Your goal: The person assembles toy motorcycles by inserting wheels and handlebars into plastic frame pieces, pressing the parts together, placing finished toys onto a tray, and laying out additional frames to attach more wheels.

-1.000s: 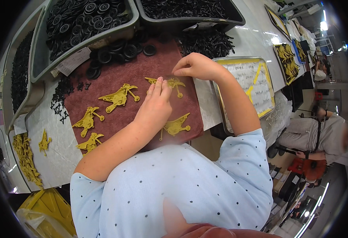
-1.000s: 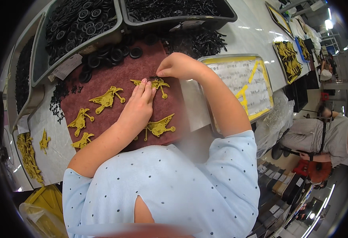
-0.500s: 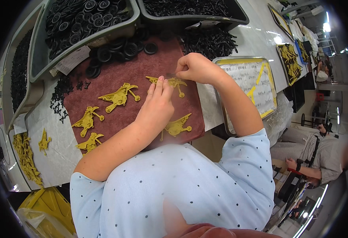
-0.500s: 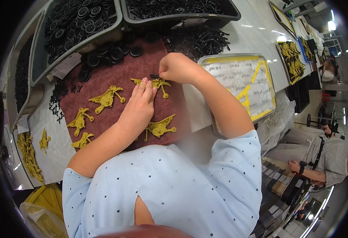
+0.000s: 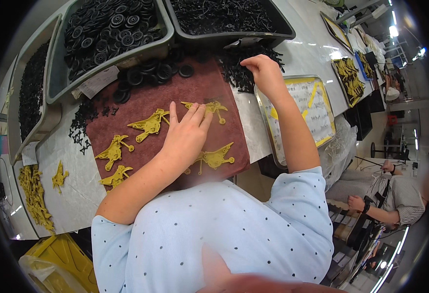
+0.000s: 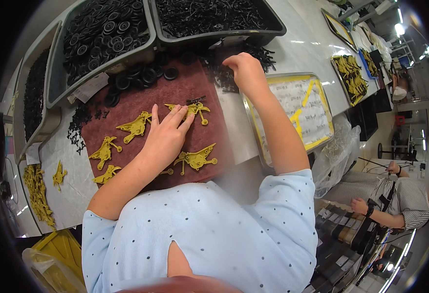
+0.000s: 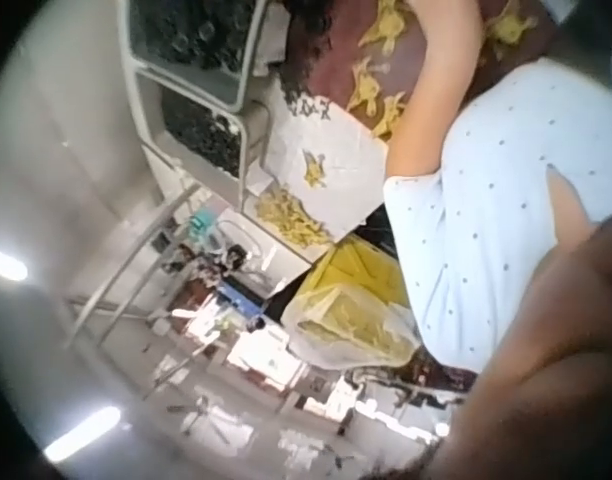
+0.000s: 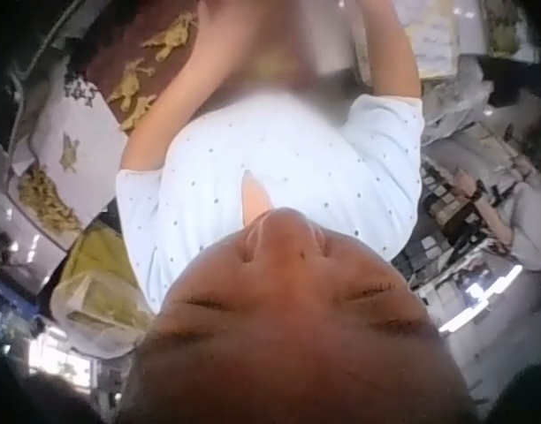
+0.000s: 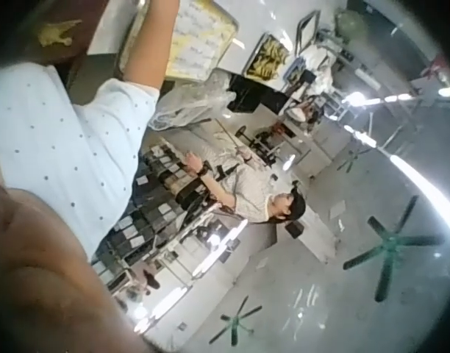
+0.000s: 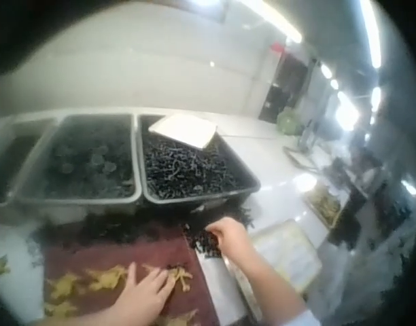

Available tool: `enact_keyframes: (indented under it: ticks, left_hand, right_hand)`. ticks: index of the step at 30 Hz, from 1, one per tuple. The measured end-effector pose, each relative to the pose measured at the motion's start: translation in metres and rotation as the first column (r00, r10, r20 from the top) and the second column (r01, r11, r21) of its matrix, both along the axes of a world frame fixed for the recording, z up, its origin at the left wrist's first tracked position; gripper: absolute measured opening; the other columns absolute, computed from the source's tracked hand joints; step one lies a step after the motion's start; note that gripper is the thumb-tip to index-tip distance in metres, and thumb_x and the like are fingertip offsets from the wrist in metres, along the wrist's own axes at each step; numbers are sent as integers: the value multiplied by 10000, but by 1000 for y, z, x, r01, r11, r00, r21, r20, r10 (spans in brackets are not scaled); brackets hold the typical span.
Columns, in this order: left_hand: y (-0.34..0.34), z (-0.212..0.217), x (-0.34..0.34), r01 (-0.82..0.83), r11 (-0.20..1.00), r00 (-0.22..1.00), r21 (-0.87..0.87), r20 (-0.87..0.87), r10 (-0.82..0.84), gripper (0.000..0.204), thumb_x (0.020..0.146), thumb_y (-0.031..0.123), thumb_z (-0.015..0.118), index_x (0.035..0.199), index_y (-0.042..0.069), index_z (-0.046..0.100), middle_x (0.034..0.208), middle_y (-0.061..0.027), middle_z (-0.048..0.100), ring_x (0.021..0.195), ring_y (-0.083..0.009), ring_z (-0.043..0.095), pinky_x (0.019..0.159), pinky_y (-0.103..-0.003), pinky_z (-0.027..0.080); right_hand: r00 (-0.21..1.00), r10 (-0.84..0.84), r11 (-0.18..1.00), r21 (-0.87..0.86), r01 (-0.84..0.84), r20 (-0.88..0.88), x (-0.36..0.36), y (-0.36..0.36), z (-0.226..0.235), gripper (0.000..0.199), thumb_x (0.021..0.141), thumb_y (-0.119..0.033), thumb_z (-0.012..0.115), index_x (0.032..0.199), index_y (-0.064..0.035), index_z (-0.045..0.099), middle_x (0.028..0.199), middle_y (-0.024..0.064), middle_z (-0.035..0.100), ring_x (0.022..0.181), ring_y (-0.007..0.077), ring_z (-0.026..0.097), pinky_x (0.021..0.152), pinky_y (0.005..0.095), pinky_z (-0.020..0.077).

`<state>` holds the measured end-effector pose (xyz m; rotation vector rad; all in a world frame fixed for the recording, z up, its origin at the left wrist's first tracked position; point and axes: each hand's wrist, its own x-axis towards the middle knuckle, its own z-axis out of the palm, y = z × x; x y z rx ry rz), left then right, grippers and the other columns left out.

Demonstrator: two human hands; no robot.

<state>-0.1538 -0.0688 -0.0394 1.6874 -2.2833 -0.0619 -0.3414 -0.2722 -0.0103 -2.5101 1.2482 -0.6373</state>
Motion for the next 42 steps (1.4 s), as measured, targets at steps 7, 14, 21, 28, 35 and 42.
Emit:
enact_keyframes:
  ticks: [7,14,21,28,35,42]
  left_hand:
    - [29,30,36,-90,995,988,-40,-131,84,384,782,13,596,1165,34,617,1283,-154,544,1237,-325,490,1079,-541,318]
    - [71,22,86,-292,956,955,-28,-65,289,291,833,41,619,1122,16,640,1294,-148,556,1252,-316,488,1063,-522,346]
    - [82,8,89,-240,967,961,89,-117,249,371,838,64,636,1198,-7,586,1364,-145,507,1294,-324,451,1091,-512,323]
    - [85,-5,93,-220,975,967,30,-124,222,361,840,107,634,1175,-24,606,1341,-151,533,1286,-305,464,1095,-497,324]
    - [82,-2,94,-212,976,957,51,-193,218,406,839,84,643,1226,-13,571,1368,-167,498,1304,-333,440,1100,-494,320]
    - [68,-6,81,-150,989,958,1,-246,146,520,825,172,686,1281,-17,522,1382,-167,482,1325,-321,416,1104,-484,316]
  right_hand:
    - [970,132,986,-71,-149,-206,11,4,-20,191,807,13,610,976,-31,689,1004,129,615,958,312,601,841,375,503]
    - [977,91,995,45,-84,-192,14,7,-22,322,776,-3,590,1097,-8,605,938,176,609,913,335,603,830,402,491]
    - [992,126,973,198,-118,-26,37,28,16,262,878,-49,569,1124,-47,658,898,124,603,811,216,584,749,321,475]
    - [970,21,634,747,-200,242,90,53,14,120,882,-100,665,927,6,700,818,-3,662,734,65,589,681,232,507]
    - [923,-75,339,880,-333,378,120,68,18,243,956,-51,549,1167,63,589,952,70,653,759,79,620,697,214,532]
    - [972,55,466,856,-226,227,137,77,21,225,932,-49,590,1122,69,615,914,87,673,768,90,636,719,214,530]
